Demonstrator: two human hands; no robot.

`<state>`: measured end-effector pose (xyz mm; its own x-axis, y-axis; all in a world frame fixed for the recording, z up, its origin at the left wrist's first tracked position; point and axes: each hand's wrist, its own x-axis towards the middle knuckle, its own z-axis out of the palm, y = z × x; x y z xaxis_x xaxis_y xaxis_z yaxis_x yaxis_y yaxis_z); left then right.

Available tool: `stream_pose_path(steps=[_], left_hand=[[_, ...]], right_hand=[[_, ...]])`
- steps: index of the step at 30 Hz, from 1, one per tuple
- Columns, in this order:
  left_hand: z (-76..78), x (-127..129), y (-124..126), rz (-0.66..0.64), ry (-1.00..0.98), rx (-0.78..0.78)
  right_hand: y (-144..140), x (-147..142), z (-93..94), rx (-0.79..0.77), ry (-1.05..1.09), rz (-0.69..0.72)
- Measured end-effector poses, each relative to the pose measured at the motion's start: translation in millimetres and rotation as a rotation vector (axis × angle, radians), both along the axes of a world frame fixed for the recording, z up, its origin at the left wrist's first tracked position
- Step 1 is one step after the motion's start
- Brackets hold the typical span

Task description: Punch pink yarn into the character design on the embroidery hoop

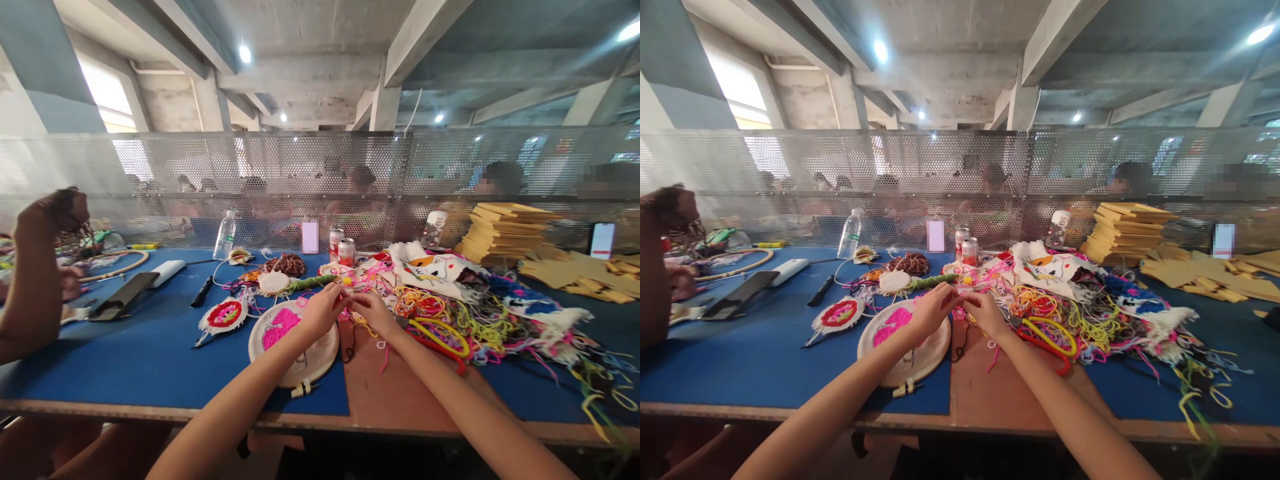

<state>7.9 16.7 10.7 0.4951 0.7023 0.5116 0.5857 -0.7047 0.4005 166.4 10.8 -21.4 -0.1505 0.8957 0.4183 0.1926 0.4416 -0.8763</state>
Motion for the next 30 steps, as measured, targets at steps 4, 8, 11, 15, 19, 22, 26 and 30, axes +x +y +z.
stream_pose_path(steps=[4,8,11,15,19,22,26,30], left_hand=[[-0.7,0,0,0.030,-0.009,-0.001],[-3.1,-1,4,0.068,-0.029,0.030],[-4.5,-3,10,0.094,-0.052,0.037],[-5.6,-6,18,0.127,-0.064,0.030],[-7.0,-7,23,0.158,-0.053,0.019],[-8.4,-10,29,0.221,-0.069,0.004],[-8.1,-21,42,0.347,-0.122,-0.035],[-4.4,-38,58,0.443,-0.119,-0.077]], right_hand=[[0,0,-0.1,-0.028,0.027,0.041],[-1,1,1.5,-0.037,0.035,0.026],[-1,1,1.8,-0.043,0.035,-0.022],[1,0,1.3,-0.041,-0.011,-0.071],[2,0,0.9,-0.026,-0.065,-0.095],[3,2,0.5,-0.017,-0.086,-0.111],[4,8,1.5,0.003,-0.125,-0.157],[7,20,4.6,0.022,-0.163,-0.241]])
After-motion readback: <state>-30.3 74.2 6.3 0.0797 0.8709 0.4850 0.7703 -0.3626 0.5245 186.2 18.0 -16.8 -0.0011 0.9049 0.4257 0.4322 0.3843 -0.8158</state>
